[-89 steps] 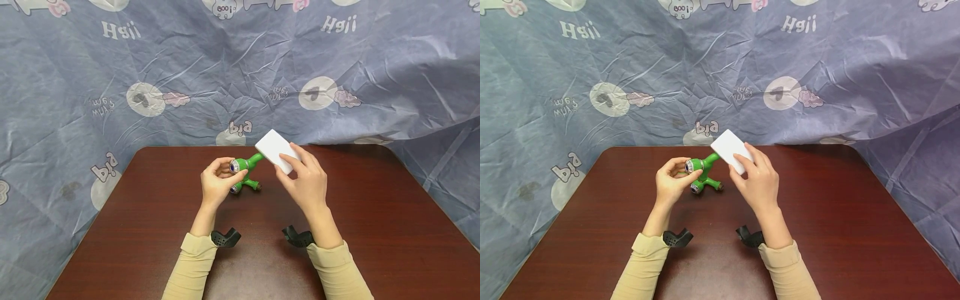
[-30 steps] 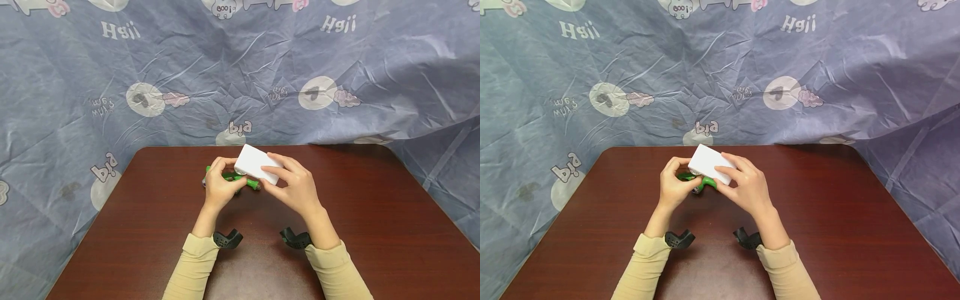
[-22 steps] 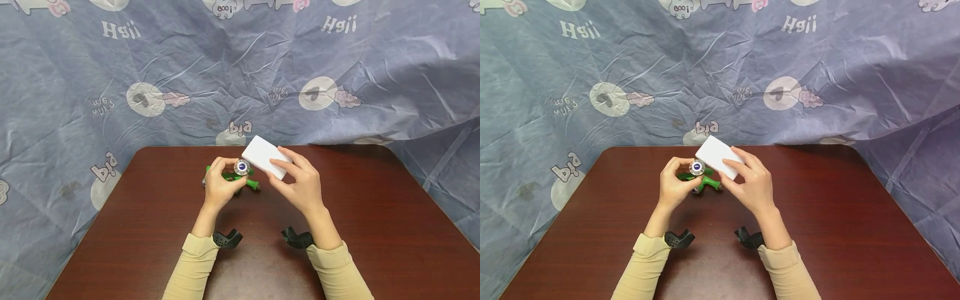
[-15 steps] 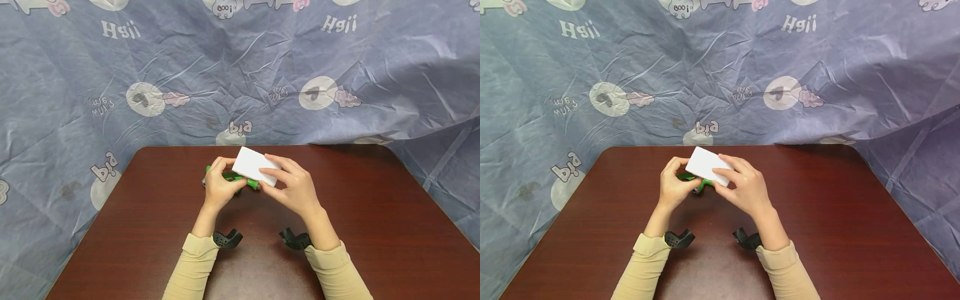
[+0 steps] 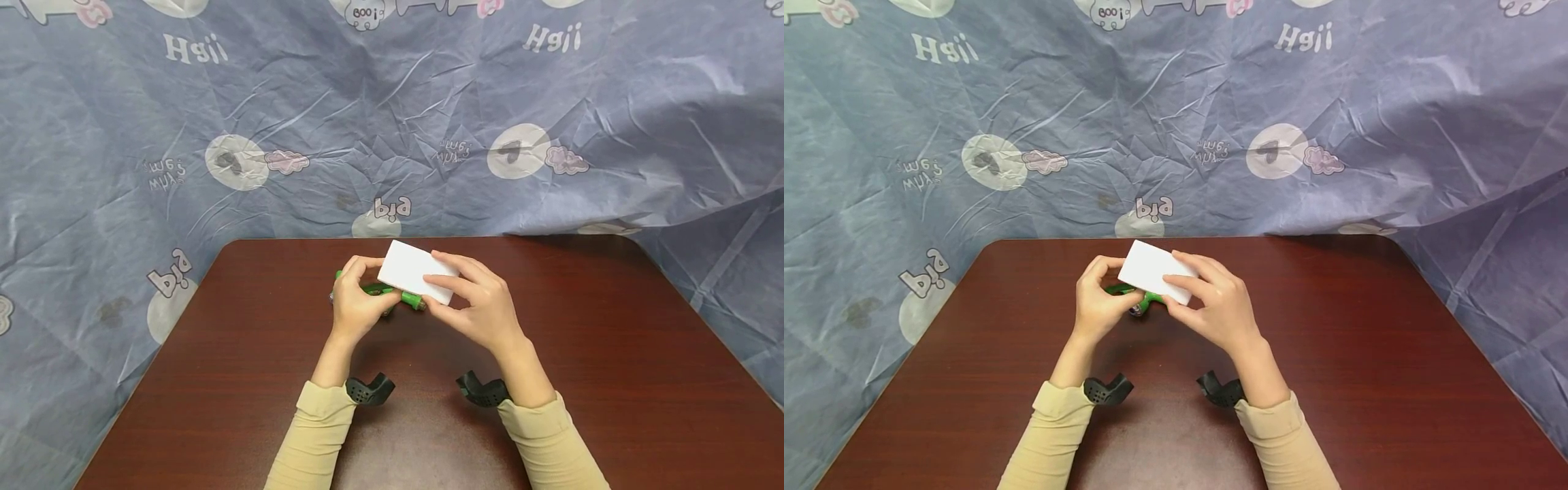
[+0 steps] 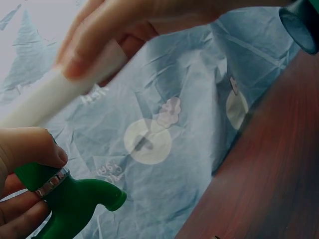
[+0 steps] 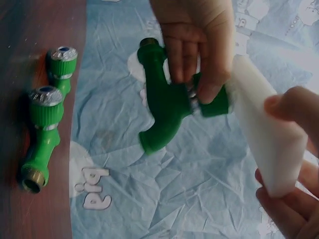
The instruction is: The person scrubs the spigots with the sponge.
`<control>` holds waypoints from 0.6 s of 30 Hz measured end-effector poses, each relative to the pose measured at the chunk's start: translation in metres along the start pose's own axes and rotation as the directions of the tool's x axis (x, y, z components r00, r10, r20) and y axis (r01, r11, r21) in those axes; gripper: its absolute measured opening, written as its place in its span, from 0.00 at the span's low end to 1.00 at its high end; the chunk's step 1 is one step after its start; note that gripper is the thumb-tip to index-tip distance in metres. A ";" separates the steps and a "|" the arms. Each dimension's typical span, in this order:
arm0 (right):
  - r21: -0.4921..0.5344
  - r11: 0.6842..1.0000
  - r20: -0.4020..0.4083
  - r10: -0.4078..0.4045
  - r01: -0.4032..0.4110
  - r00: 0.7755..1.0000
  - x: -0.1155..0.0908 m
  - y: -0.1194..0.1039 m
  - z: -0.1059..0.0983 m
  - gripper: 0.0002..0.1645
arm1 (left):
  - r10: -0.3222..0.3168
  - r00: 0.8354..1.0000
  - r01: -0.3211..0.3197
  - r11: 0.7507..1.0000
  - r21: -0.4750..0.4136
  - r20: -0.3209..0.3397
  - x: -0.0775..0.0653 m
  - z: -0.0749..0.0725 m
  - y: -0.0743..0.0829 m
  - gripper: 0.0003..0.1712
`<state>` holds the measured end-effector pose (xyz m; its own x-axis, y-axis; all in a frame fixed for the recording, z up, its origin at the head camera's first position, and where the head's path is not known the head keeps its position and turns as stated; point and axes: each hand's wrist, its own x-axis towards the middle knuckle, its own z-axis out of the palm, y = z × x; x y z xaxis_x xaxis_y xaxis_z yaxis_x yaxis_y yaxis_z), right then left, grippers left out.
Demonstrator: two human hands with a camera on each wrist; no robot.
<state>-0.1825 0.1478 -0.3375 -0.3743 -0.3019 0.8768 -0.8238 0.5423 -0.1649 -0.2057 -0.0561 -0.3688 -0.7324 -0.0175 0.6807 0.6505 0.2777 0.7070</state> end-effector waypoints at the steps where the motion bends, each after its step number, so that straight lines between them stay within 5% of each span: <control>1: -0.024 1.000 -0.002 0.008 -0.008 1.000 0.000 0.001 0.000 0.14 | 0.001 1.000 -0.001 1.000 -0.011 -0.002 0.000 0.000 -0.002 0.24; 7: -0.177 0.981 -0.113 0.062 -0.082 0.992 -0.002 0.007 -0.004 0.13 | -0.019 1.000 0.018 0.991 -0.136 -0.010 0.001 0.000 0.008 0.24; 12: -0.157 0.985 -0.128 0.053 -0.073 0.990 -0.001 0.010 -0.007 0.13 | -0.030 0.999 0.026 0.990 -0.136 -0.028 0.003 -0.005 0.030 0.23; 18: -0.135 0.990 -0.092 0.017 -0.030 0.996 -0.001 0.010 -0.007 0.13 | -0.039 0.997 0.030 0.992 -0.121 -0.068 0.004 -0.005 0.033 0.21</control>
<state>-0.1876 0.1594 -0.3366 -0.3476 -0.2188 0.9118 -0.7474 0.6519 -0.1285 -0.1864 -0.0521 -0.3416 -0.7417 -0.0936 0.6642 0.6475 0.1585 0.7454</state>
